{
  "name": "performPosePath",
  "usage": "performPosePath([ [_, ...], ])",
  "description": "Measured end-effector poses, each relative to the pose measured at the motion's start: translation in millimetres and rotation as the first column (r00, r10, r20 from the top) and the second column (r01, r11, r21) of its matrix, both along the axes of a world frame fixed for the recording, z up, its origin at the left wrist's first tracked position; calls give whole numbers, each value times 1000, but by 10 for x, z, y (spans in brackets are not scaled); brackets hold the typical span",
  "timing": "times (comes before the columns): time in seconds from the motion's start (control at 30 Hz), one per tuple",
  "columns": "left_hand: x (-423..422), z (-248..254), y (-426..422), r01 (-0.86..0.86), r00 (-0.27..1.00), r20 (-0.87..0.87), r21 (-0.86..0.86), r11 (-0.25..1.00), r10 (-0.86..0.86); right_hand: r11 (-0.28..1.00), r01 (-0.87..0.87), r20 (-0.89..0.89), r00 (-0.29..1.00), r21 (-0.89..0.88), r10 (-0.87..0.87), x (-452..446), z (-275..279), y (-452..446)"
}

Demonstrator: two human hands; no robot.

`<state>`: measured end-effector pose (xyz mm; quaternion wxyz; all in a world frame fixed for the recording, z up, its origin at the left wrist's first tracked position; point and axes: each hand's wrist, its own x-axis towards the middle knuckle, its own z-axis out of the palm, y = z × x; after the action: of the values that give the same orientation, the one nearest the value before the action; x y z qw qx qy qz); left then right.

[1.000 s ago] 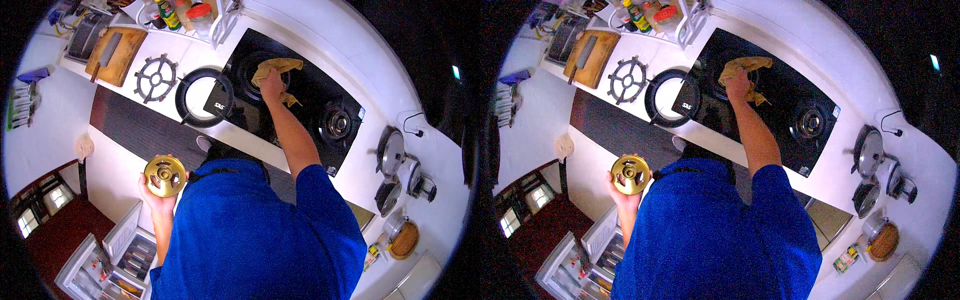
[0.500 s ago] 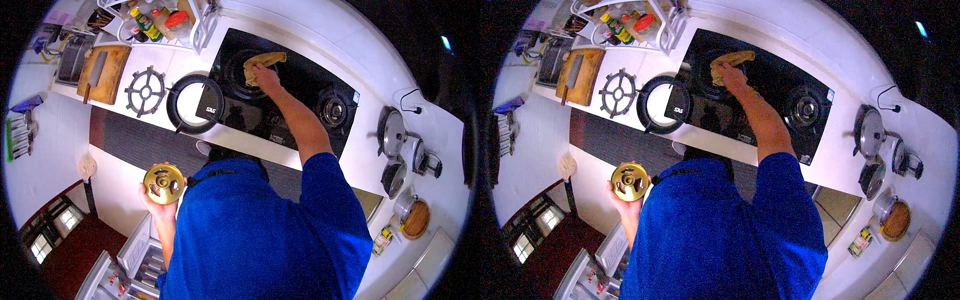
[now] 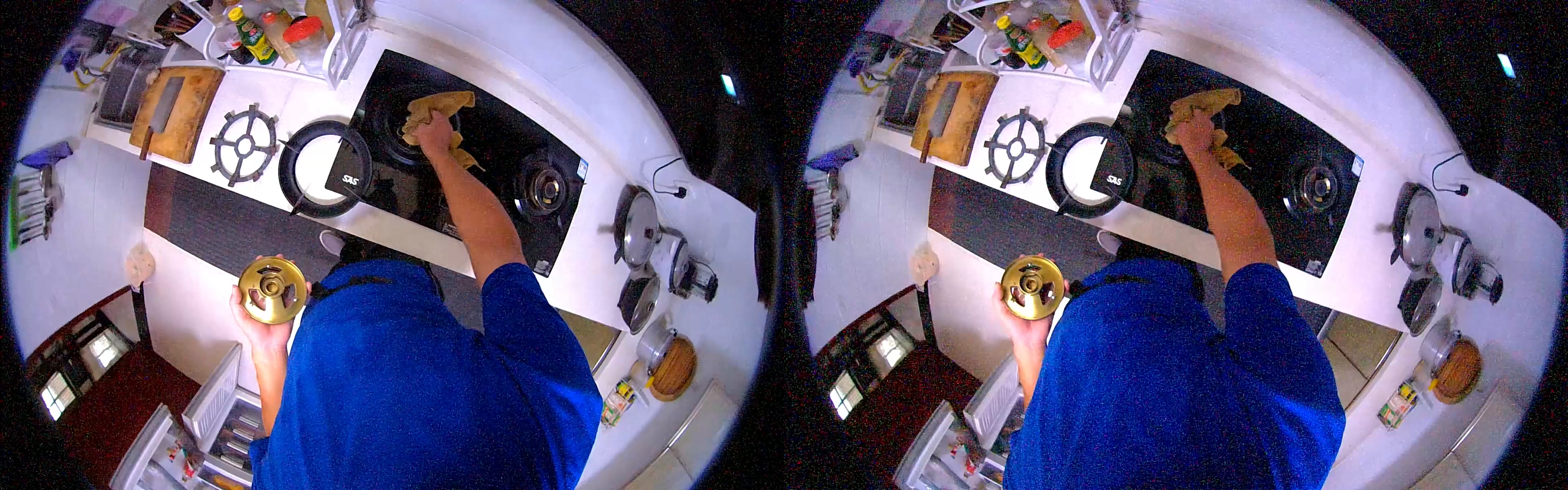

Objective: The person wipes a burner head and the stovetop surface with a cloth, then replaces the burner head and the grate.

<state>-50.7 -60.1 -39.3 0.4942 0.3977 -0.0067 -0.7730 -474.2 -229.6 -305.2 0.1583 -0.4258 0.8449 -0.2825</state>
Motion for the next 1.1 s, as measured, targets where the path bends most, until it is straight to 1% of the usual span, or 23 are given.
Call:
performPosePath([
  [0.1, 34, 3, 25, -18, 1000, -11, 3, 1000, 18, 980, 158, 264, 957, -123, -121, -365, -774, -12],
  [0.13, 47, 1, 20, -18, 1000, -18, -3, 1000, 18, 962, 211, 517, 851, -171, -95, -344, -311, 141],
  [0.17, 57, -2, 17, -31, 999, -22, -4, 1000, 31, 942, 268, 728, 684, -199, -41, -360, 60, 274],
  [0.23, 74, -3, 19, -53, 998, -46, -20, 998, 52, 961, 239, 450, 880, -139, -154, -643, 370, 469],
  [0.3, 82, 11, -6, -55, 998, -36, -23, 998, 54, 865, 296, 540, 841, -404, -35, -885, 590, 764],
  [0.37, 66, 14, -44, -55, 997, -55, -43, 998, 53, 918, 177, 173, 977, -354, -121, -1012, 1049, 1062],
  [0.4, 51, 17, -70, -60, 997, -58, -45, 997, 57, 918, 172, 170, 978, -357, -117, -1040, 1107, 1181],
  [0.47, 1, 32, -102, -44, 995, -88, -61, 997, 38, 972, 142, 2, 990, -188, -144, -1135, 1220, 1412],
  [0.5, -13, 20, -114, -35, 995, -95, -62, 997, 29, 970, 150, -4, 988, -190, -153, -1197, 1133, 1550],
  [0.57, -34, -17, -144, -5, 987, -158, -97, 995, -11, 975, 124, -89, 990, 184, -109, -1343, 736, 1867],
  [0.6, -44, -30, -167, 4, 986, -164, -99, 995, -20, 974, 134, -96, 988, 182, -119, -1258, 842, 1971],
  [0.67, -81, -55, -192, 40, 983, -170, -135, 990, -63, 974, 228, 57, 972, 14, -228, -951, 1196, 2079],
  [0.7, -113, -39, -192, 49, 983, -170, -124, 991, -70, 971, 237, 56, 970, 26, -238, -976, 1207, 2140],
  [0.77, -189, 4, -233, 67, 987, -141, -91, 994, -79, 978, 159, -43, 985, -138, -166, -1065, 1162, 2245],
  [0.8, -210, -12, -252, 82, 984, -153, -90, 993, -95, 985, 165, -52, 984, -57, -168, -1179, 1015, 2258],
  [0.83, -246, -18, -262, 96, 983, -152, -87, 992, -108, 984, 81, 36, 996, -159, -76, -1186, 1061, 2199],
  [0.87, -288, -26, -268, 100, 983, -147, -69, 993, -109, 961, 45, 206, 978, -274, 13, -1278, 881, 2109],
  [0.9, -330, -31, -267, 100, 984, -140, -49, 994, -106, 973, 103, 323, 946, -207, -32, -1148, 1135, 1885],
  [0.93, -375, -16, -244, 104, 985, -133, -45, 994, -109, 992, 59, 249, 968, -115, -29, -1280, 1039, 1711],
  [0.97, -417, -8, -235, 111, 987, -115, -30, 993, -114, 997, 40, 332, 943, -73, -14, -1305, 1083, 1484],
  [1.0, -455, 1, -233, 119, 988, -97, -16, 993, -120, 975, -98, 404, 899, -197, 172, -1594, 597, 1275],
  [1.07, -550, 36, -197, 119, 990, -72, -21, 993, -120, 970, -241, 123, 962, -40, 244, -1703, 464, 829],
  [1.1, -586, 52, -172, 114, 992, -57, -28, 993, -115, 970, -241, 135, 960, -40, 244, -1694, 403, 629],
])
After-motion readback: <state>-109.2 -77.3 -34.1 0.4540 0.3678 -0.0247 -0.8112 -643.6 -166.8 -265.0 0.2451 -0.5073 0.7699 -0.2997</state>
